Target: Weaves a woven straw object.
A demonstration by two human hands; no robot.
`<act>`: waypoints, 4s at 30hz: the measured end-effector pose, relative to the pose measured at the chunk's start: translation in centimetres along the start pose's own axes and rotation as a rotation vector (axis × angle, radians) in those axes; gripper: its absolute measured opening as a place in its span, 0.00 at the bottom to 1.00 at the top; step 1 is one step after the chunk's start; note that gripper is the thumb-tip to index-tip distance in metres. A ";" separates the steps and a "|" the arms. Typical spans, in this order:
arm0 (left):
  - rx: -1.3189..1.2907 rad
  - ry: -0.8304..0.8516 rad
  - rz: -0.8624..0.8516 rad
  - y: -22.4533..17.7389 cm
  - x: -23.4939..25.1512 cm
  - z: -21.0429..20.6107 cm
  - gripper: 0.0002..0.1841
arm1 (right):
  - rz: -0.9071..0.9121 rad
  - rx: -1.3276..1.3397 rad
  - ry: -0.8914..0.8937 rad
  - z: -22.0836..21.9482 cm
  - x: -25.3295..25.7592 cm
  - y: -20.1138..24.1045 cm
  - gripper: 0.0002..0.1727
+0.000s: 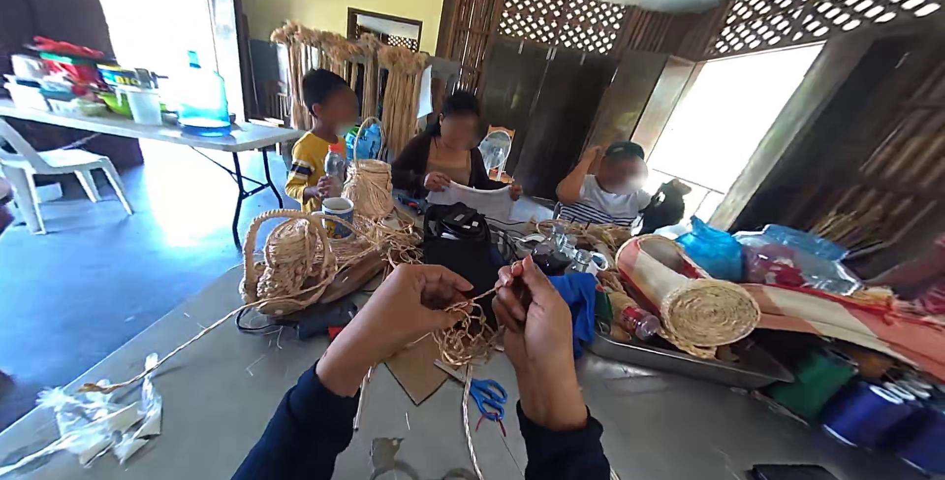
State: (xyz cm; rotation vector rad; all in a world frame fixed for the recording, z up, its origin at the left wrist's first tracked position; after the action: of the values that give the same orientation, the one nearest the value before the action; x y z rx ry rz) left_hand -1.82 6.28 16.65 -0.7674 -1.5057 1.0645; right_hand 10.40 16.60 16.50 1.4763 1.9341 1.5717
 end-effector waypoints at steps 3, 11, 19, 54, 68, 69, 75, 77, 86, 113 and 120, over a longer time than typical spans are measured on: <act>-0.043 0.006 -0.001 -0.3 -0.2 1.1 0.19 | 0.005 0.002 0.017 -0.4 -0.4 -0.2 0.23; 0.042 -0.079 -0.011 0.1 0.3 2.4 0.08 | 0.057 -0.214 0.027 -0.3 -0.2 -0.1 0.22; 0.251 -0.255 -0.091 -0.7 0.2 2.5 0.03 | 0.221 -1.006 0.122 -0.4 -0.3 0.9 0.33; 0.209 -0.340 -0.464 -0.7 -0.1 0.3 0.06 | 0.013 -0.720 0.294 -1.1 -0.5 -0.6 0.05; 0.308 -0.201 -0.303 0.0 0.3 0.3 0.05 | 0.039 -0.756 0.276 -1.6 -0.6 -1.2 0.06; 0.316 -0.207 -0.322 0.1 0.3 0.3 0.04 | 0.042 -0.758 0.276 -1.6 -0.6 -1.2 0.06; 0.380 -0.256 -0.359 -0.3 0.1 1.0 0.04 | 0.114 -0.869 0.319 -0.7 -0.2 0.1 0.16; 0.389 -0.258 -0.361 -0.2 0.2 1.1 0.04 | 0.190 -0.877 0.312 -0.5 -0.2 1.1 0.09; 0.399 -0.240 -0.402 0.2 0.2 0.6 0.05 | 0.445 -0.973 0.164 -0.3 -0.7 2.7 0.08; 0.273 -0.438 -0.349 -0.2 -0.7 -0.6 0.02 | 0.712 -1.088 -0.070 -0.1 -0.6 2.2 0.08; 0.195 -0.371 -0.243 0.1 -0.2 -0.4 0.01 | 0.716 -1.052 -0.006 0.8 0.1 2.3 0.10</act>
State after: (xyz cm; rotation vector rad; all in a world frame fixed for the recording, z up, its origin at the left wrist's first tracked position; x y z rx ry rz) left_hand -1.36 6.23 16.51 -0.2491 -1.7219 1.1885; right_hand 12.16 16.94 18.11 1.6199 0.2815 2.2699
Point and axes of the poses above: each hand's wrist, its own x-axis towards the middle knuckle, its own z-axis out of the back of the hand, y = z × x, the point moved 6 cm from there along x, towards the middle knuckle, and after that the axes turned 15 degrees about -x, right-handed, at the moved point
